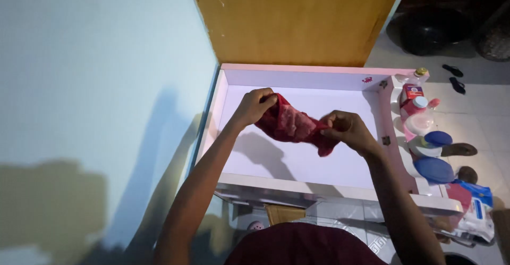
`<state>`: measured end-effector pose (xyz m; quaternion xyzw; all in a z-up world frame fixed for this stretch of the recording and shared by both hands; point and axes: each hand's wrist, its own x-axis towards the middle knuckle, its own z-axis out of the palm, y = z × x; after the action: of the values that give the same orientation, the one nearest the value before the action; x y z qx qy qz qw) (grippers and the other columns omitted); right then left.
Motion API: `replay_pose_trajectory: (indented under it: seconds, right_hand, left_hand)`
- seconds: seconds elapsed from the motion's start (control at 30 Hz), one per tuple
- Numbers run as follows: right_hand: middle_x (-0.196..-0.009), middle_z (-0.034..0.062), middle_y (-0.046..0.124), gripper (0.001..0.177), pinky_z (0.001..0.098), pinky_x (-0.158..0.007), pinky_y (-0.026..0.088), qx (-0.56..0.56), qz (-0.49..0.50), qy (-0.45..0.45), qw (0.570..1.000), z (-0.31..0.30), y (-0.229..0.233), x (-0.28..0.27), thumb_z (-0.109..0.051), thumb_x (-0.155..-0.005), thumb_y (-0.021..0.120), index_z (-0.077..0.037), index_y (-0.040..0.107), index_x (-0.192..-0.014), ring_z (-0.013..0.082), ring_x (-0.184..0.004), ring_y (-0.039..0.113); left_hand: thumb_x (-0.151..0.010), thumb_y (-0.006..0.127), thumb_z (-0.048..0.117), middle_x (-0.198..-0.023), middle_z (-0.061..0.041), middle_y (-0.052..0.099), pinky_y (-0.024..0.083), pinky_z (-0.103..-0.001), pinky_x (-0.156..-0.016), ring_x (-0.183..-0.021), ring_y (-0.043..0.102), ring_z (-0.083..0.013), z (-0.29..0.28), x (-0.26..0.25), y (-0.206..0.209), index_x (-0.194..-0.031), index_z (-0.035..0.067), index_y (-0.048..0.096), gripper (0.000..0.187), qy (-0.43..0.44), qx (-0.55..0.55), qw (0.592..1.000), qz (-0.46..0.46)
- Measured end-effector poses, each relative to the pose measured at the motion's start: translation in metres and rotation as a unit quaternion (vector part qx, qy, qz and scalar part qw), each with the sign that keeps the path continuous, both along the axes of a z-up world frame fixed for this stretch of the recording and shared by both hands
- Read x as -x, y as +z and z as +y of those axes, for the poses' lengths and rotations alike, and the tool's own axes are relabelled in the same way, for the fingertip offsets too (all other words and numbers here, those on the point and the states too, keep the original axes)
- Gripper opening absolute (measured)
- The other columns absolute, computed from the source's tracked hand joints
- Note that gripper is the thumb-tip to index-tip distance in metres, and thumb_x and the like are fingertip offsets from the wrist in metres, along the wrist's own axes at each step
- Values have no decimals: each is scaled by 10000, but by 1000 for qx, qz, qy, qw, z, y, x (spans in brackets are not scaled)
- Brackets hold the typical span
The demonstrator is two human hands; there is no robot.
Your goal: Cleaning a white furniture surface with a red cloth and water.
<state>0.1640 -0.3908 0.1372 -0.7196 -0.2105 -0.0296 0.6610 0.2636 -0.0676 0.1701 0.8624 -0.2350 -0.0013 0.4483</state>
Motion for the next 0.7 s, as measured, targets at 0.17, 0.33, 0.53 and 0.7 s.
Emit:
replay_pose_trajectory:
  seconds: [0.17, 0.33, 0.53, 0.7]
  right_hand:
    - [-1051, 105, 712, 298, 323, -814, 608, -74, 200, 100, 972, 7, 8, 2, -2, -898, 754, 24, 638, -1171, 187, -927, 696]
    - [-1151, 131, 738, 444, 384, -907, 602, -373, 395, 29, 839, 16, -26, -22, -265, -898, 683, -6, 622, -1253, 242, -1036, 711]
    - [-1259, 63, 695, 493, 396, -1018, 548, -276, 422, -10, 863, 10, -44, -24, -181, -916, 711, -68, 598, -1383, 201, -1105, 700]
    - [-1186, 97, 714, 328, 427, -983, 570, -256, 301, 36, 918, -2, -17, -16, -7, -939, 695, -55, 630, -1257, 241, -1080, 701]
  left_hand:
    - [-1057, 636, 308, -835, -96, 680, 527, -389, -768, -794, 604, -200, 6, -22, -35, -1007, 18, 698, 300, -69, 76, 991, 90]
    - [-1011, 627, 285, -1075, -80, 780, 564, -407, -970, -1003, 722, -235, -5, -44, -66, -1103, 34, 738, 290, -67, 377, 821, 424]
    - [-941, 624, 261, -1180, -121, 783, 530, -488, -1058, -1096, 732, -288, 4, -72, -122, -1203, 44, 704, 348, -38, 458, 688, 561]
    - [-914, 718, 200, -1022, -129, 764, 609, -436, -896, -961, 729, -263, 16, -47, -61, -1130, -22, 701, 310, 29, 338, 858, 386]
